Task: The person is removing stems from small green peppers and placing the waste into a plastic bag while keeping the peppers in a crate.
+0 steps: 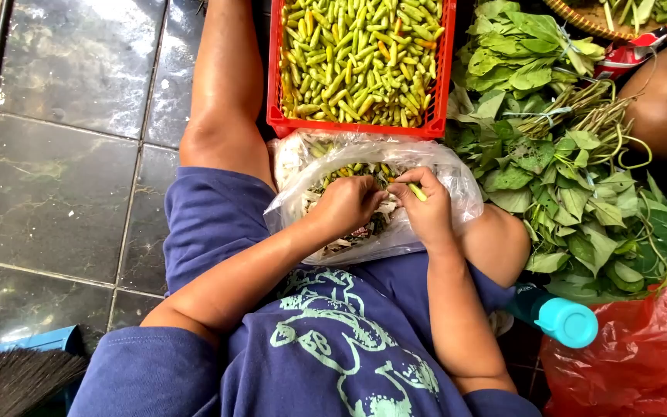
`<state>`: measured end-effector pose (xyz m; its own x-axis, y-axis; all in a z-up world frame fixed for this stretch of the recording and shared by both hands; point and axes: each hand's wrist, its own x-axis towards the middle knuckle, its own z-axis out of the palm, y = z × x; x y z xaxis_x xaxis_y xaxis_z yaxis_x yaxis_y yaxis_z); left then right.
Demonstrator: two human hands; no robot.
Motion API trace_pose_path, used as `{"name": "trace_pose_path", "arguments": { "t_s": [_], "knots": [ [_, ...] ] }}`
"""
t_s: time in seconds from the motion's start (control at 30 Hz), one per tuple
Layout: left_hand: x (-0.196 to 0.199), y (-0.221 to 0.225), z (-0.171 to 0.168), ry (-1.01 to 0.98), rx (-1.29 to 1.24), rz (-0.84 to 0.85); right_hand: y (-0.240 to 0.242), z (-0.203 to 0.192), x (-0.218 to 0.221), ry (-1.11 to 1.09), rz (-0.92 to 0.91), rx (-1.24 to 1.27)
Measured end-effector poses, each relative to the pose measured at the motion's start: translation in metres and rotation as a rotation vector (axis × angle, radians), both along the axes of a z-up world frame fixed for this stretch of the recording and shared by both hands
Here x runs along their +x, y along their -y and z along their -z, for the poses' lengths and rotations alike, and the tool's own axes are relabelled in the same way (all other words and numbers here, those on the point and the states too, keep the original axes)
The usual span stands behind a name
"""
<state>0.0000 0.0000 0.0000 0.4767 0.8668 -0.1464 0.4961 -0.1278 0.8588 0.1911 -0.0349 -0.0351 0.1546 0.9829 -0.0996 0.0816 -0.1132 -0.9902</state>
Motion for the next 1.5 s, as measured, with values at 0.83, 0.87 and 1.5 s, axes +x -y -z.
{"name": "trace_pose_path", "arguments": {
  "t_s": [0.83, 0.87, 1.5],
  "knots": [
    [0.019, -0.027, 0.033, 0.057, 0.276, 0.000, -0.008, 0.013, 0.021, -0.508, 0.161, -0.288],
    [0.019, -0.023, 0.022, 0.248, -0.016, -0.132, -0.006, 0.018, 0.019, -0.482, 0.103, -0.289],
    [0.027, -0.025, 0.058, -0.069, 0.069, 0.159, -0.005, -0.020, 0.022, -0.665, 0.017, -0.190]
  ]
}}
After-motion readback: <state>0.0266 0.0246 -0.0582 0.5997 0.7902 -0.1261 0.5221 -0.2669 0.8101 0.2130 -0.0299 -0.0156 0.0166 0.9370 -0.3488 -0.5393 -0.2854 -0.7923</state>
